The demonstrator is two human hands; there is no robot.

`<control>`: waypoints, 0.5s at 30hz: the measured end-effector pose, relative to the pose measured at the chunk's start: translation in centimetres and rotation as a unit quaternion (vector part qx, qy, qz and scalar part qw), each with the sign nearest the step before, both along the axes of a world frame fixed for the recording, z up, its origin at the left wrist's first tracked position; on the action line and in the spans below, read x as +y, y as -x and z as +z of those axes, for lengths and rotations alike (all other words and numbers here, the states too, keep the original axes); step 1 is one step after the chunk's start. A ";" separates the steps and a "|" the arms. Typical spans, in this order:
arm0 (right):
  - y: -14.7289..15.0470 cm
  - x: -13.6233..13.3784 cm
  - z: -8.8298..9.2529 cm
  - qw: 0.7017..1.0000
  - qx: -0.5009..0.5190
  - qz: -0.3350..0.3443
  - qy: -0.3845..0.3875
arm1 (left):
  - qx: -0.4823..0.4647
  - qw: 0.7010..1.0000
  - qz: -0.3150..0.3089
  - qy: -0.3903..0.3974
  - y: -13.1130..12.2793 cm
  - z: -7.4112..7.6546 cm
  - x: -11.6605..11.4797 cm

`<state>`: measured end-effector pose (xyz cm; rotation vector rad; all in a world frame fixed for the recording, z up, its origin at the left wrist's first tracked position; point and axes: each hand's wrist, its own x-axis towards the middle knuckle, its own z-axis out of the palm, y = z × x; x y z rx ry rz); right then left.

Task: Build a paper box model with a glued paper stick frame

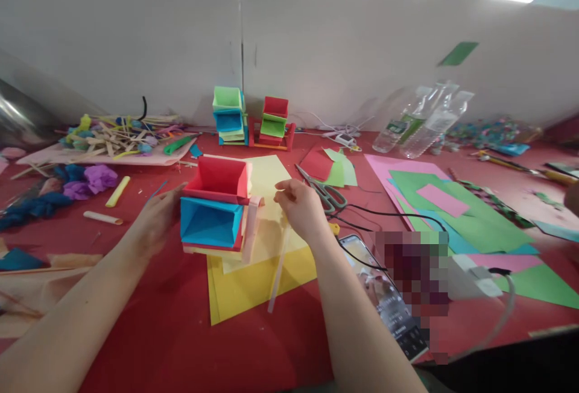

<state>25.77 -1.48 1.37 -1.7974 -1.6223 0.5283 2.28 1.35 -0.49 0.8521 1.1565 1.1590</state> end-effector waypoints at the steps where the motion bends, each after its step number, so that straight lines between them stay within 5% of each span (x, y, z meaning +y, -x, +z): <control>1: -0.1 0.1 -0.2 1.000 -0.023 -0.002 0.008 | -0.002 1.000 -0.002 0.002 0.1 -0.1 0.1; 15: 1.5 1.5 -1.9 0.973 -0.213 0.036 0.080 | -0.057 0.991 -0.085 0.084 0.2 -1.5 0.6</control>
